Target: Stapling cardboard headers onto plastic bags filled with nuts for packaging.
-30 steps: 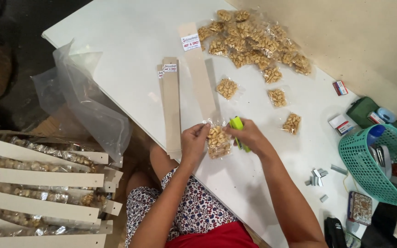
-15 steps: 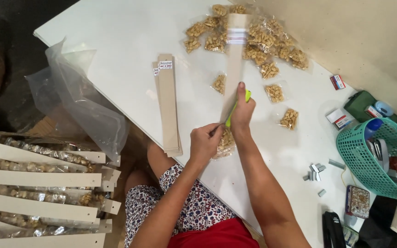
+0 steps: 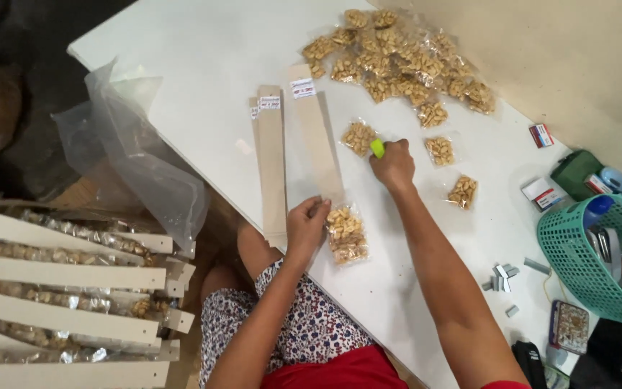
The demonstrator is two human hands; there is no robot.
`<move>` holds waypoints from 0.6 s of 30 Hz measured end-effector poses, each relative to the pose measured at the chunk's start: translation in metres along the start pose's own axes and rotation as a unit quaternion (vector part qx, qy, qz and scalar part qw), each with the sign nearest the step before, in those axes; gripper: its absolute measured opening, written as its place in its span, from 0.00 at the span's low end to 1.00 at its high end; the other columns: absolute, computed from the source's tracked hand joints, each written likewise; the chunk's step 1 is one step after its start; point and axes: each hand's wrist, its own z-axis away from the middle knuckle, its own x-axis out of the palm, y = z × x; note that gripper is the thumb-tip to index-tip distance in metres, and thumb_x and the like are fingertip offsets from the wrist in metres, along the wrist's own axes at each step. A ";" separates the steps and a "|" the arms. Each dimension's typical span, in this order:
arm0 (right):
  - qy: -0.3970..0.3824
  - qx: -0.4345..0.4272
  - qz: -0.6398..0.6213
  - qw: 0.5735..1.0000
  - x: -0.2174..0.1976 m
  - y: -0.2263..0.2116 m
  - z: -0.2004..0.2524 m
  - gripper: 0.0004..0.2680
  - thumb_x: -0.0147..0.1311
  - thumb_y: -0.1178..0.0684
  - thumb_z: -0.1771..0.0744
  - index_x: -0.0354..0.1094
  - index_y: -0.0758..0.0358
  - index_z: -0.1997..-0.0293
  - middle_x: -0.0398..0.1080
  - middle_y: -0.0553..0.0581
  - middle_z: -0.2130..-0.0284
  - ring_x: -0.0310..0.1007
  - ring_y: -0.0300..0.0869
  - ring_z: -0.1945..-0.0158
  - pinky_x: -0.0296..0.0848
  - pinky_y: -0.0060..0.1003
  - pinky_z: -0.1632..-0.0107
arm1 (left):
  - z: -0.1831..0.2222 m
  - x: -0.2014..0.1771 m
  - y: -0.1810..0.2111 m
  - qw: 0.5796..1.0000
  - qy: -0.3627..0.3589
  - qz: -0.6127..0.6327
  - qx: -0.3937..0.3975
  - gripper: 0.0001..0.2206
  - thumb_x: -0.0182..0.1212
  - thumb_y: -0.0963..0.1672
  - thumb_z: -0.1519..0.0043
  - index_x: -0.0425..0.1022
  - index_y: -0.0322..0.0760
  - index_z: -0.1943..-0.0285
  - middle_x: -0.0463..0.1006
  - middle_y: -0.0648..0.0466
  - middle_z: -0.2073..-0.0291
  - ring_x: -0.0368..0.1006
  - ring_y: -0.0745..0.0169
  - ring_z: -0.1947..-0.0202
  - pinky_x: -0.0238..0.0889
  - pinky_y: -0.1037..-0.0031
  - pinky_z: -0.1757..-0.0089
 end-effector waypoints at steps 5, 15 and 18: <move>0.035 -0.046 -0.140 0.988 -0.034 -0.007 0.020 0.16 0.64 0.46 0.39 0.73 0.65 0.52 0.73 0.64 0.65 0.77 0.61 0.60 0.73 0.53 0.58 | -0.016 0.003 -0.024 1.000 0.015 -0.023 -0.006 0.16 0.64 0.49 0.39 0.84 0.38 0.48 0.84 0.49 0.68 0.78 0.59 0.63 0.68 0.68 0.61; -0.194 -0.232 -0.291 0.908 -0.148 -0.060 0.127 0.08 0.62 0.60 0.40 0.76 0.65 0.60 0.77 0.62 0.71 0.75 0.46 0.66 0.74 0.41 0.58 | -0.018 0.012 -0.022 0.985 -0.025 0.167 -0.037 0.12 0.65 0.44 0.40 0.83 0.31 0.53 0.79 0.55 0.70 0.70 0.70 0.68 0.66 0.78 0.63; -0.207 -0.198 -0.309 0.907 -0.085 -0.038 0.099 0.09 0.62 0.62 0.39 0.75 0.67 0.57 0.76 0.64 0.69 0.77 0.49 0.68 0.77 0.41 0.60 | -0.014 0.008 -0.008 0.970 -0.054 0.225 -0.074 0.10 0.65 0.48 0.42 0.84 0.40 0.59 0.79 0.59 0.73 0.71 0.71 0.72 0.67 0.80 0.65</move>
